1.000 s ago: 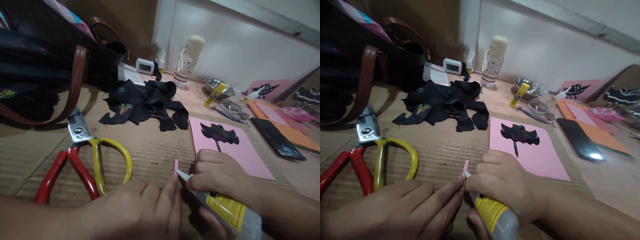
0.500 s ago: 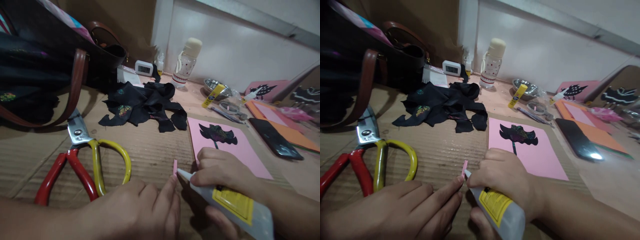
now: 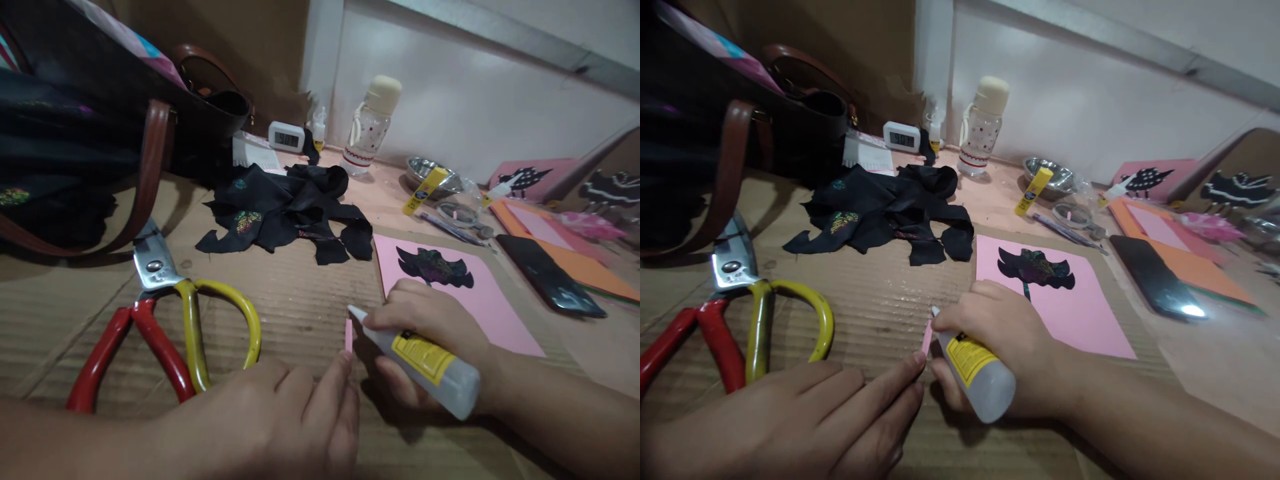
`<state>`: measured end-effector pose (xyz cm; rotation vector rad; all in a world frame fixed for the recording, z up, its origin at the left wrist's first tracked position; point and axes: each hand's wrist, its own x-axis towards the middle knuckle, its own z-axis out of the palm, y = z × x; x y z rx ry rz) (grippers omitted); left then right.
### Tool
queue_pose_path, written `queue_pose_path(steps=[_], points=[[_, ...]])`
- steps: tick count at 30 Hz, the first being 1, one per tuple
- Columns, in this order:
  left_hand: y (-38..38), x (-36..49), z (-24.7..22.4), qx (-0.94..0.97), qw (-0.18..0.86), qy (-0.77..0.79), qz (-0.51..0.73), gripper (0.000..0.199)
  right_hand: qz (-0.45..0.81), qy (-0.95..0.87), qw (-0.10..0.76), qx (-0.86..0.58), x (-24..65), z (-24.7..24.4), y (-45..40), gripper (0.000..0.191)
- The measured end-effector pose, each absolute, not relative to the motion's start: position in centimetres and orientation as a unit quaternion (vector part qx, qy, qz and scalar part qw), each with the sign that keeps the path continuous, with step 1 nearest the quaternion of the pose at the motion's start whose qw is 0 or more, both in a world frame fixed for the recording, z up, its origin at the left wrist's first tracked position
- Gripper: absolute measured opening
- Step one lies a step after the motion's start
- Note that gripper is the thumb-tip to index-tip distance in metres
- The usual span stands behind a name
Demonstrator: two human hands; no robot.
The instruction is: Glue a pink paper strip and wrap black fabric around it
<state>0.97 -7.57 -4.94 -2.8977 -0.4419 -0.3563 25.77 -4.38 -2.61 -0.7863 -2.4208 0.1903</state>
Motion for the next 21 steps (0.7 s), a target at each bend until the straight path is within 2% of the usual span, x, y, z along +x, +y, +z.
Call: queue_pose_path(steps=[6, 11, 16, 21], points=[[-7.5, 1.2, -5.1, -0.977, 0.035, -0.168, -0.124, 0.033, 0.106, -0.875, 0.372, -0.292, 26.3, -1.6, -5.1, 0.027], [-7.8, 0.8, -4.9, -0.977, 0.026, -0.16, -0.137, 0.039, 0.162, -0.91, 0.318, -0.211, 26.0, -2.4, -5.3, 0.03], [-7.8, 0.9, -4.8, -0.974, 0.017, -0.17, -0.147, 0.038, 0.153, -0.924, 0.28, -0.212, 25.9, -3.0, -4.7, 0.03], [-7.8, 1.1, -4.7, -0.975, 0.054, -0.17, -0.13, 0.036, 0.149, -0.925, 0.274, -0.217, 25.8, -2.8, -4.6, 0.027]])
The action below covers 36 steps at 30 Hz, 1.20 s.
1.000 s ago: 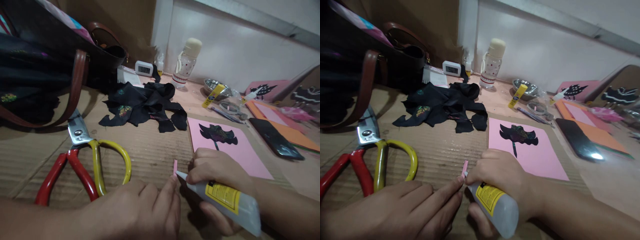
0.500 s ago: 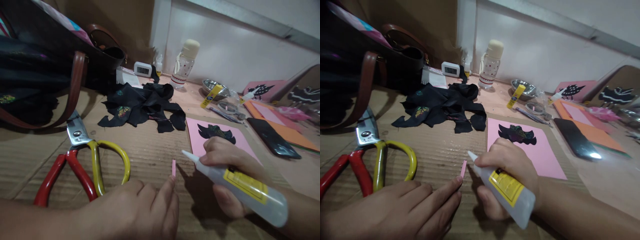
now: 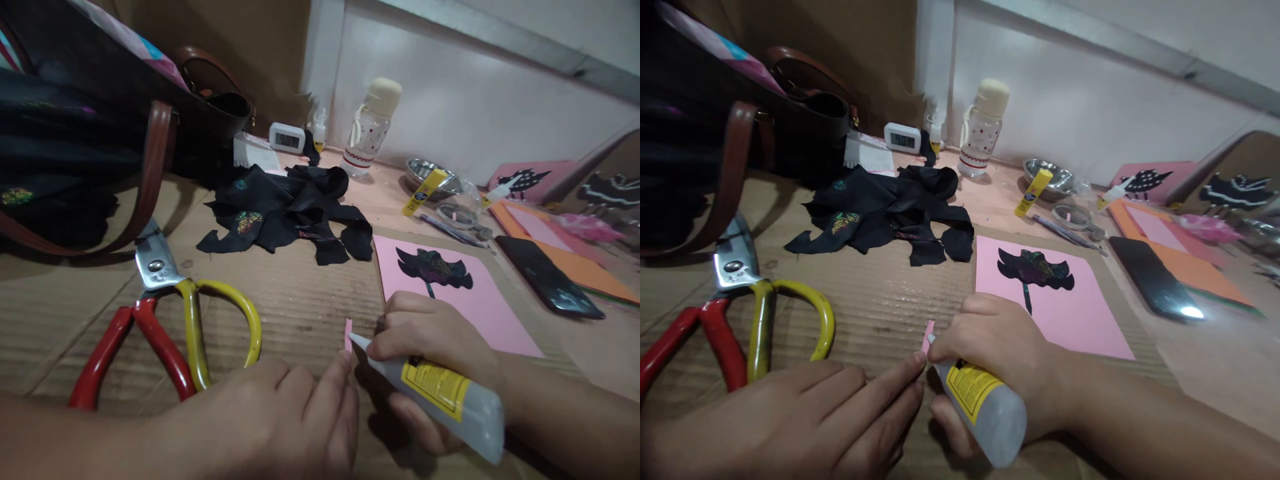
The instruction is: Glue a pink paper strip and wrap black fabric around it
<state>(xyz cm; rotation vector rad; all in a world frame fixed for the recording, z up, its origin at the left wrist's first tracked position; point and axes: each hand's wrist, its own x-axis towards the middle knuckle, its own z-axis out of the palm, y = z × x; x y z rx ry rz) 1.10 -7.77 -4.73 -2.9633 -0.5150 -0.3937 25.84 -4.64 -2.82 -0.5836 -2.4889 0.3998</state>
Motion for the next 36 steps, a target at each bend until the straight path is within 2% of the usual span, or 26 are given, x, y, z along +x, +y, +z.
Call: queue_pose_path(steps=[5, 11, 15, 19, 24, 29, 36], points=[[-7.7, 1.1, -4.4, -0.976, 0.072, -0.163, -0.126, 0.034, 0.171, -0.925, 0.272, -0.203, 25.7, -2.8, -4.7, 0.031], [-7.8, 0.7, -4.9, -0.978, 0.064, -0.158, -0.12, 0.036, 0.162, -0.866, 0.347, -0.322, 25.7, -2.8, -4.9, 0.024], [-7.5, 0.7, -4.8, -0.98, 0.025, -0.154, -0.125, 0.031, 0.311, -0.73, 0.445, -0.414, 26.2, -3.0, -4.5, 0.01], [-7.3, 0.9, -4.3, -0.98, 0.031, -0.165, -0.104, 0.036, 0.484, -0.56, 0.533, -0.41, 26.2, -2.9, -3.2, 0.029], [-7.2, 1.2, -3.6, -0.976, -0.003, -0.194, -0.102, 0.026, 0.518, -0.522, 0.574, -0.361, 25.9, -2.4, -3.3, 0.028], [-5.7, 1.8, -3.1, -0.954, -0.163, -0.222, -0.117, 0.01, 0.43, -0.592, 0.583, -0.354, 26.0, -2.9, -5.1, 0.026], [-3.3, 1.9, -1.0, -0.758, -0.428, -0.405, -0.28, 0.026, 0.393, -0.658, 0.542, -0.344, 26.8, -3.4, -6.6, 0.023]])
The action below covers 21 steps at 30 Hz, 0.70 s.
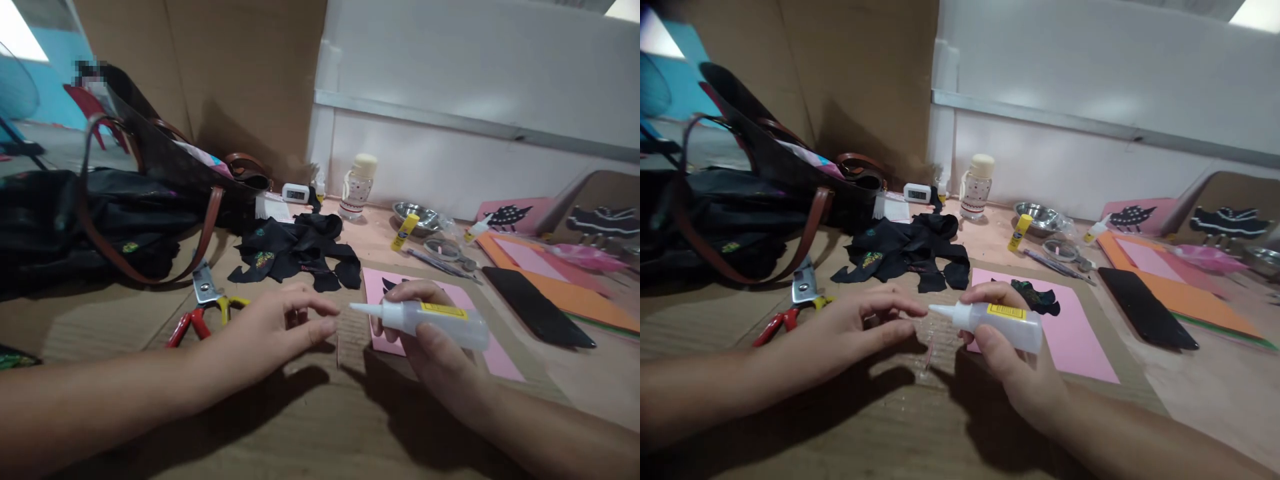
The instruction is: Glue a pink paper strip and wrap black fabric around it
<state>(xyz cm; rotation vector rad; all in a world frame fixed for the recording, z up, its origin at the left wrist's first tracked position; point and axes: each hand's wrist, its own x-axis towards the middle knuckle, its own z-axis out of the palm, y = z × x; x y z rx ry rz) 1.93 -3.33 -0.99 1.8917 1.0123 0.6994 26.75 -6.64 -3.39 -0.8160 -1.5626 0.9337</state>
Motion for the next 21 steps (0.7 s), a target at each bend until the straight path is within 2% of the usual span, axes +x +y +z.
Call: queue_pose_path(steps=[3, 6, 11, 16, 21], points=[[-3.7, 2.2, 0.1, 0.682, 0.521, 0.413, 0.303, 0.039, 0.317, -0.722, 0.523, -0.324, 26.8, -2.7, -7.2, 0.023], [-4.5, 2.3, 1.0, 0.642, 0.572, 0.389, 0.331, 0.041, 0.22, -0.79, 0.501, -0.278, 26.4, -1.7, -7.5, 0.031], [-5.0, 1.8, 1.5, 0.626, 0.559, 0.402, 0.367, 0.035, 0.173, -0.823, 0.486, -0.238, 25.4, -1.0, -7.8, 0.049], [-4.6, 1.2, 1.0, 0.617, 0.583, 0.386, 0.36, 0.024, 0.157, -0.833, 0.476, -0.232, 25.2, -1.3, -7.9, 0.053], [-4.7, 0.6, 1.2, 0.67, 0.482, 0.407, 0.392, 0.017, 0.165, -0.834, 0.444, -0.282, 25.2, -1.9, -7.7, 0.055]])
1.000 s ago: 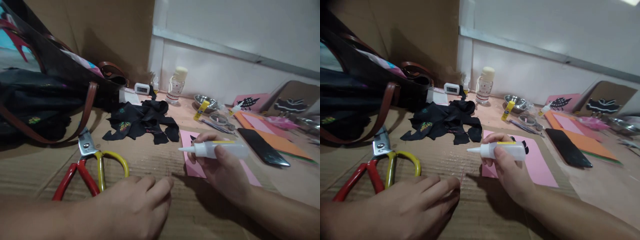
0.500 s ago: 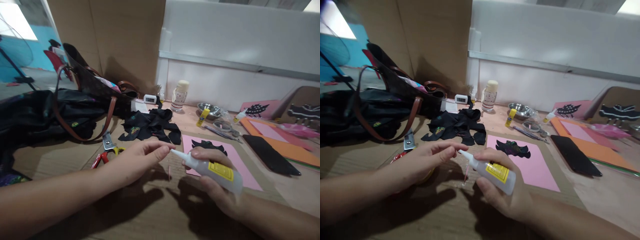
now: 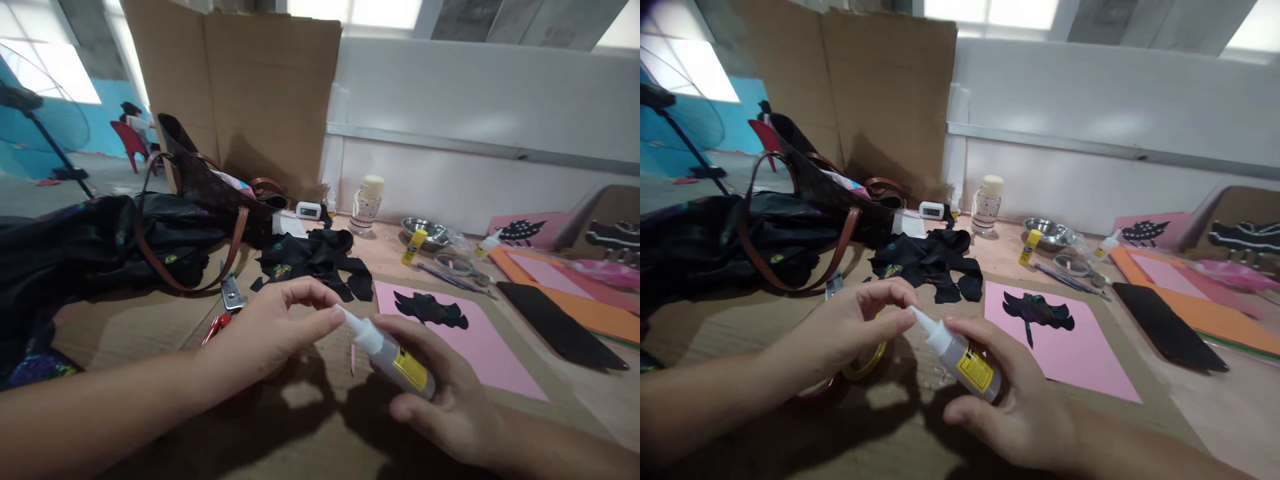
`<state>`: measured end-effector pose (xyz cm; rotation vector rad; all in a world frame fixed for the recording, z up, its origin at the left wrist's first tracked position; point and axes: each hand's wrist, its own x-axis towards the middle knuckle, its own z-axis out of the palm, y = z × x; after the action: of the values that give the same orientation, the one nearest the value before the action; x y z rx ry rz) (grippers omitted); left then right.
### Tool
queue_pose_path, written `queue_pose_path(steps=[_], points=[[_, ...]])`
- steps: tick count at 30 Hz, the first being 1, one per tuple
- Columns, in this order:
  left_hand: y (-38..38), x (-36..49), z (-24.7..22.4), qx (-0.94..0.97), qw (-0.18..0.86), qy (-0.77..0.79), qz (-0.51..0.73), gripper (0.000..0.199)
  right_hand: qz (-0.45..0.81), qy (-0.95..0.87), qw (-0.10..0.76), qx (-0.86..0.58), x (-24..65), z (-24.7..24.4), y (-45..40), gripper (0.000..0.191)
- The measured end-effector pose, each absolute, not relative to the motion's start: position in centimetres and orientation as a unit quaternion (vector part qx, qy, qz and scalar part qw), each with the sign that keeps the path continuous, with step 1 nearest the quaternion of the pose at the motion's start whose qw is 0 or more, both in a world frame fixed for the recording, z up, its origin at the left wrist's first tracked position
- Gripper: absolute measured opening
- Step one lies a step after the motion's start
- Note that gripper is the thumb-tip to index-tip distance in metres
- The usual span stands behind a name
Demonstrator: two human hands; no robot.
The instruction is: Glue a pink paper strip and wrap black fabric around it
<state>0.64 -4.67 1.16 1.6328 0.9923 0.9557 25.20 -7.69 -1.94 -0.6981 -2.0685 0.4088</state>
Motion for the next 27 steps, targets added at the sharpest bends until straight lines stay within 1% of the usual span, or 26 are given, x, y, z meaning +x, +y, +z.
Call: queue_pose_path(steps=[2, 3, 5, 10, 18, 27], points=[[-4.8, 0.4, 1.4, 0.701, 0.422, 0.402, 0.41, 0.014, 0.161, -0.826, 0.436, -0.318, 25.1, -2.3, -7.5, 0.051], [-4.9, 0.4, 1.4, 0.713, 0.402, 0.396, 0.415, 0.013, 0.156, -0.824, 0.432, -0.33, 25.0, -2.5, -7.5, 0.053], [-4.9, 0.3, 1.4, 0.725, 0.386, 0.386, 0.421, 0.013, 0.148, -0.823, 0.433, -0.338, 24.8, -2.8, -7.3, 0.056], [-4.7, 0.3, 0.9, 0.72, 0.392, 0.38, 0.429, 0.014, 0.134, -0.81, 0.447, -0.353, 24.8, -3.3, -7.1, 0.051], [-4.8, 0.0, 1.0, 0.72, 0.402, 0.37, 0.428, 0.015, 0.141, -0.809, 0.442, -0.36, 24.8, -3.3, -7.1, 0.047], [-4.8, 0.3, 0.9, 0.716, 0.403, 0.378, 0.427, 0.014, 0.168, -0.826, 0.421, -0.335, 24.9, -3.5, -7.0, 0.053]])
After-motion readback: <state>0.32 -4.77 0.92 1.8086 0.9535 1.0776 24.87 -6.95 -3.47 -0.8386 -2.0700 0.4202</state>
